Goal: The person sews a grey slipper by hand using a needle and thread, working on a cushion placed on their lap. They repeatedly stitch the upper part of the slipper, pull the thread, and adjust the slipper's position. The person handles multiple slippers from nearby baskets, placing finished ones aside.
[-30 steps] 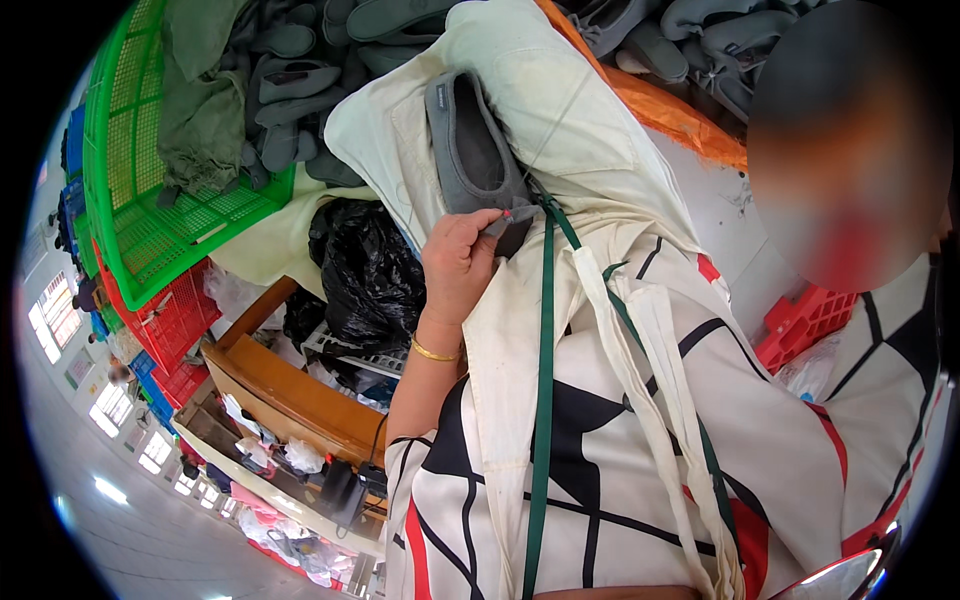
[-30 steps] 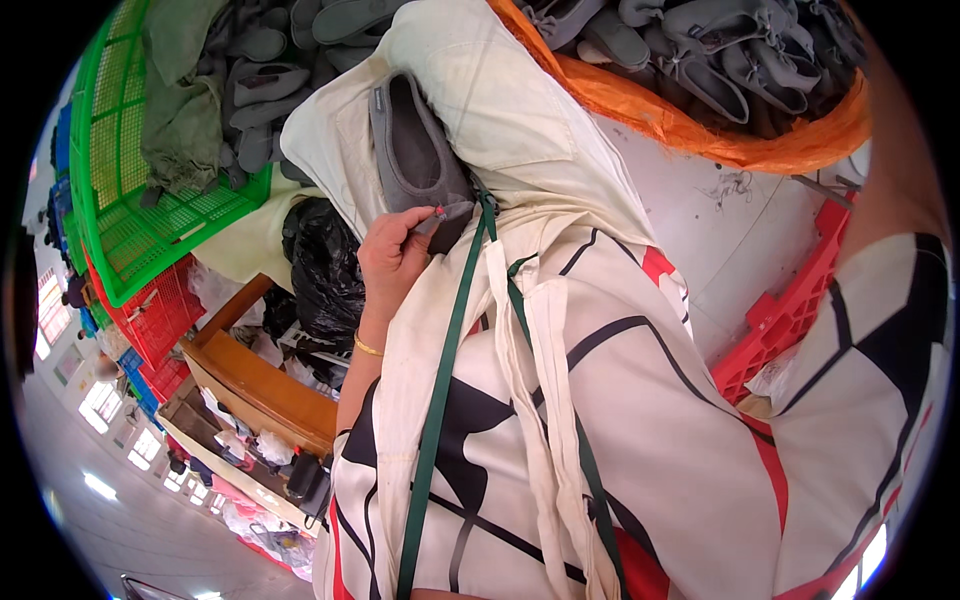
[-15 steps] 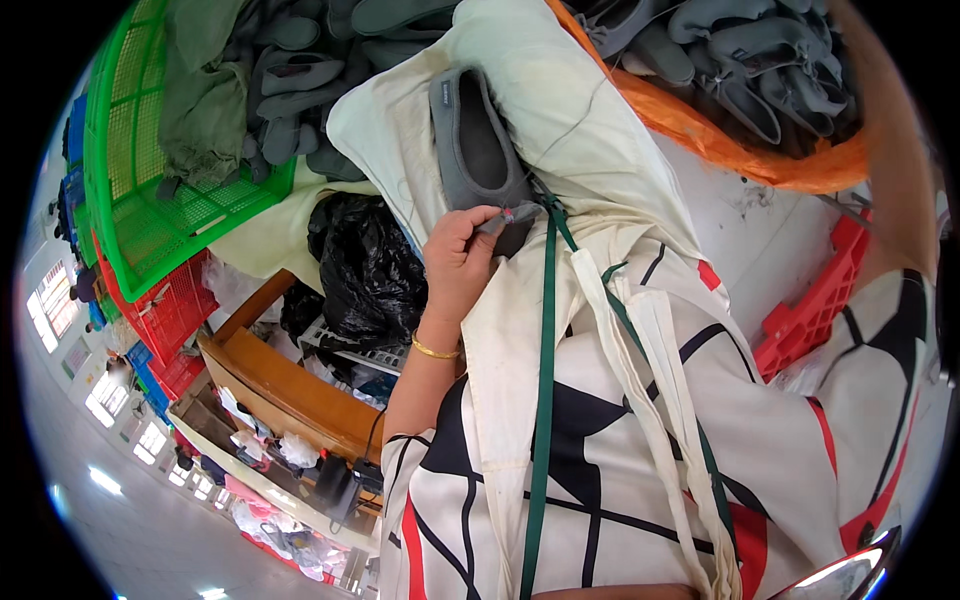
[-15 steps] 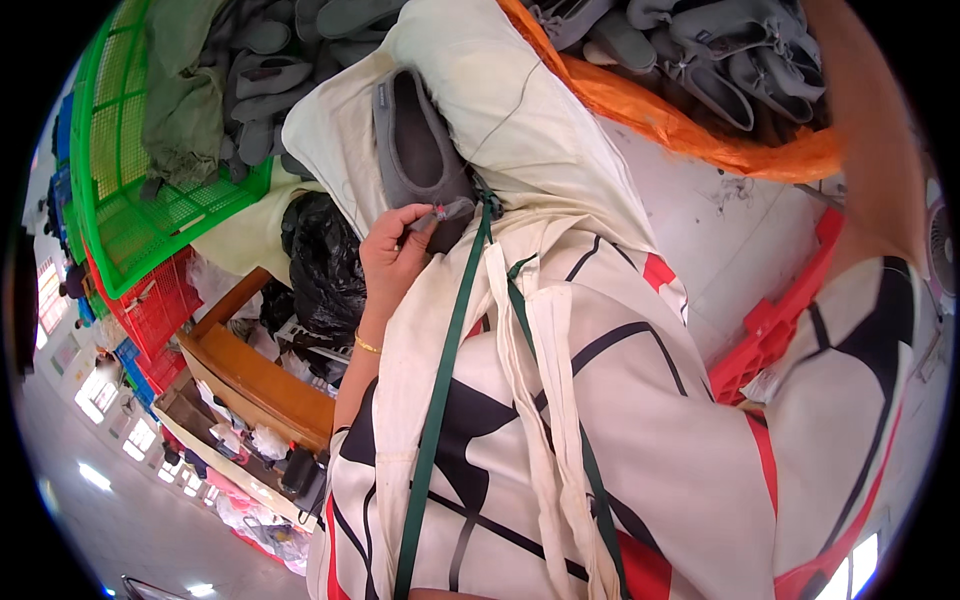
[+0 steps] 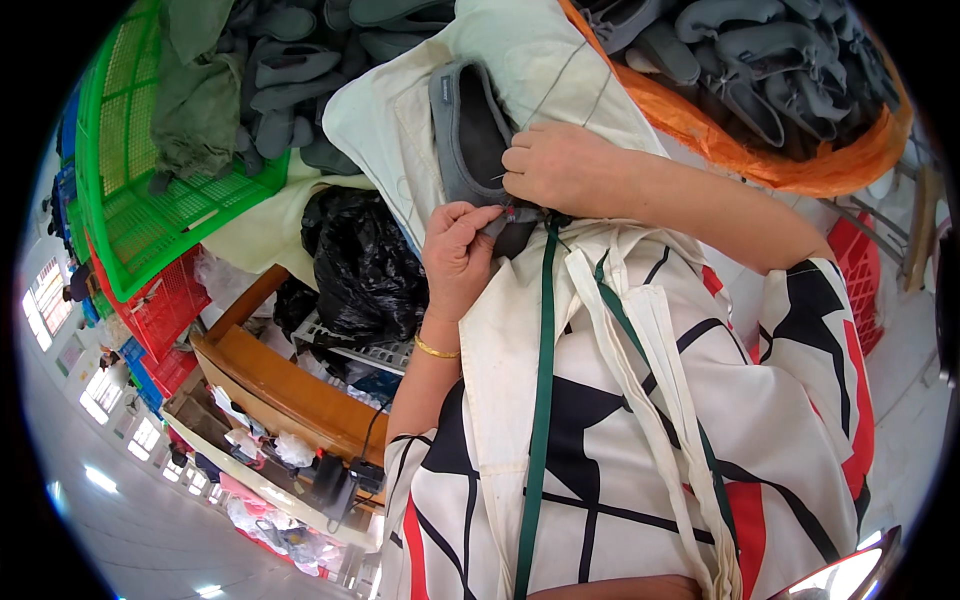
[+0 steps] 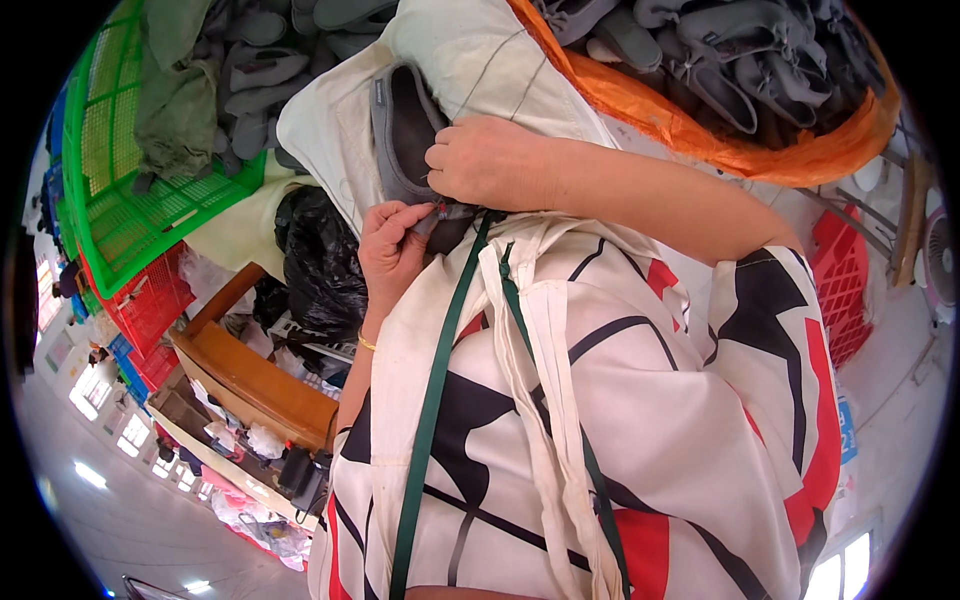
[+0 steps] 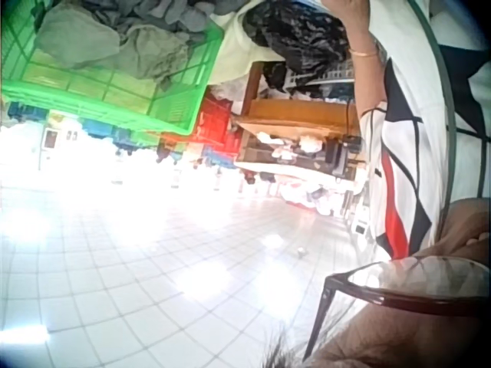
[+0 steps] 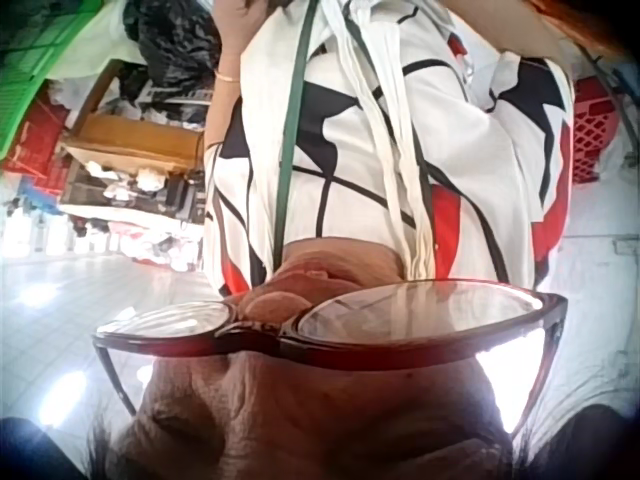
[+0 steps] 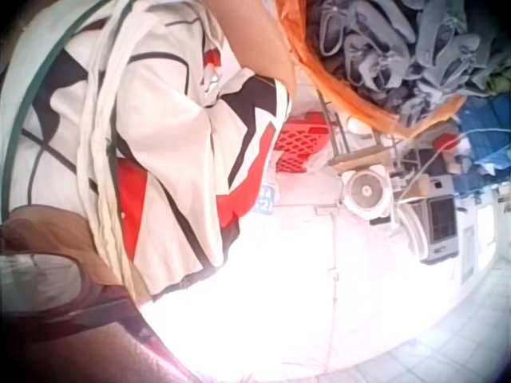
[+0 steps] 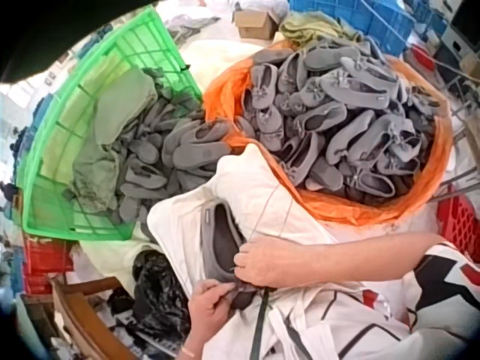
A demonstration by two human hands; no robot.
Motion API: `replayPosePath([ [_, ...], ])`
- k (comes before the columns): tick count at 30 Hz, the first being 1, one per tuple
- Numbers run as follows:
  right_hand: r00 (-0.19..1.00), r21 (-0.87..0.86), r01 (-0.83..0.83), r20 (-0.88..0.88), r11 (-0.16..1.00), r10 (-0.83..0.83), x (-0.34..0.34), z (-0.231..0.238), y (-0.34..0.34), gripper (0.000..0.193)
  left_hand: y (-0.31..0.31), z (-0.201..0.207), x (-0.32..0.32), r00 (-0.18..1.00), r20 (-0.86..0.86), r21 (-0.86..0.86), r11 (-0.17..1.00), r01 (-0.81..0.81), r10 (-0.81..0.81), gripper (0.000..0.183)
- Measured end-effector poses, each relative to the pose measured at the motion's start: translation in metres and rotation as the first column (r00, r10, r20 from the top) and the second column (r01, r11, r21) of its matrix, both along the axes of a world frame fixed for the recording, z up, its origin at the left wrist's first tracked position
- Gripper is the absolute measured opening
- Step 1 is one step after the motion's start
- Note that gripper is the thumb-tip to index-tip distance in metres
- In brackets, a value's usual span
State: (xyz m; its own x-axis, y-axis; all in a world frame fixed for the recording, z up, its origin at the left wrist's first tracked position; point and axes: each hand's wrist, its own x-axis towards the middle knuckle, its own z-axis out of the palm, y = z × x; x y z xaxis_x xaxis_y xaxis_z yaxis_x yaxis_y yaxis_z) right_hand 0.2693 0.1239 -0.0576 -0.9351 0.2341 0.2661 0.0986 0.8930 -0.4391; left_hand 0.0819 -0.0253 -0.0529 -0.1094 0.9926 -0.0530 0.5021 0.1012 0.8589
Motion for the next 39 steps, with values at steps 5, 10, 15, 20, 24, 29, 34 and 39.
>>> replayPosePath([
  [5, 0.994, 0.032, 0.105, -0.036, 0.994, -0.103, -0.006, 0.002, -0.001, 0.003, 0.002, -0.006, 0.0, 1.0, -0.014, 0.02, 1.0, 0.003, -0.003, 0.027],
  [10, 0.964, 0.029, 0.195, -0.19, 0.98, -0.187, -0.018, -0.011, -0.001, 0.014, 0.007, -0.007, -0.002, 0.996, -0.076, 0.028, 0.998, 0.05, -0.048, 0.025],
  [15, 0.876, -0.015, 0.383, -0.31, 0.924, -0.368, -0.039, -0.009, 0.011, 0.017, 0.014, -0.001, -0.003, 0.996, -0.074, -0.026, 0.999, 0.043, -0.045, 0.023],
  [20, 0.854, -0.141, 0.373, -0.333, 0.917, -0.399, -0.042, -0.013, 0.009, 0.019, 0.015, 0.003, -0.006, 0.997, -0.053, -0.082, 0.995, 0.05, -0.054, 0.016],
  [24, 0.864, -0.158, 0.415, -0.24, 0.896, -0.443, -0.031, -0.008, 0.01, 0.02, -0.007, 0.005, 0.002, 0.959, 0.043, -0.208, 0.941, -0.266, 0.28, 0.04],
  [29, 0.878, -0.171, 0.353, -0.28, 0.92, -0.388, -0.035, 0.001, 0.002, 0.019, -0.026, -0.002, 0.014, 0.931, -0.097, -0.373, 0.854, -0.362, 0.353, 0.072],
  [34, 0.874, -0.069, 0.321, -0.363, 0.945, -0.324, -0.041, 0.022, 0.003, 0.018, -0.023, 0.006, -0.001, 0.899, -0.037, -0.331, 0.843, -0.423, 0.436, 0.048],
  [39, 0.846, 0.114, 0.45, -0.374, 0.886, -0.381, -0.01, 0.063, 0.04, 0.015, 0.005, 0.056, -0.096, 0.881, -0.021, 0.016, 0.881, -0.473, 0.473, 0.028],
])
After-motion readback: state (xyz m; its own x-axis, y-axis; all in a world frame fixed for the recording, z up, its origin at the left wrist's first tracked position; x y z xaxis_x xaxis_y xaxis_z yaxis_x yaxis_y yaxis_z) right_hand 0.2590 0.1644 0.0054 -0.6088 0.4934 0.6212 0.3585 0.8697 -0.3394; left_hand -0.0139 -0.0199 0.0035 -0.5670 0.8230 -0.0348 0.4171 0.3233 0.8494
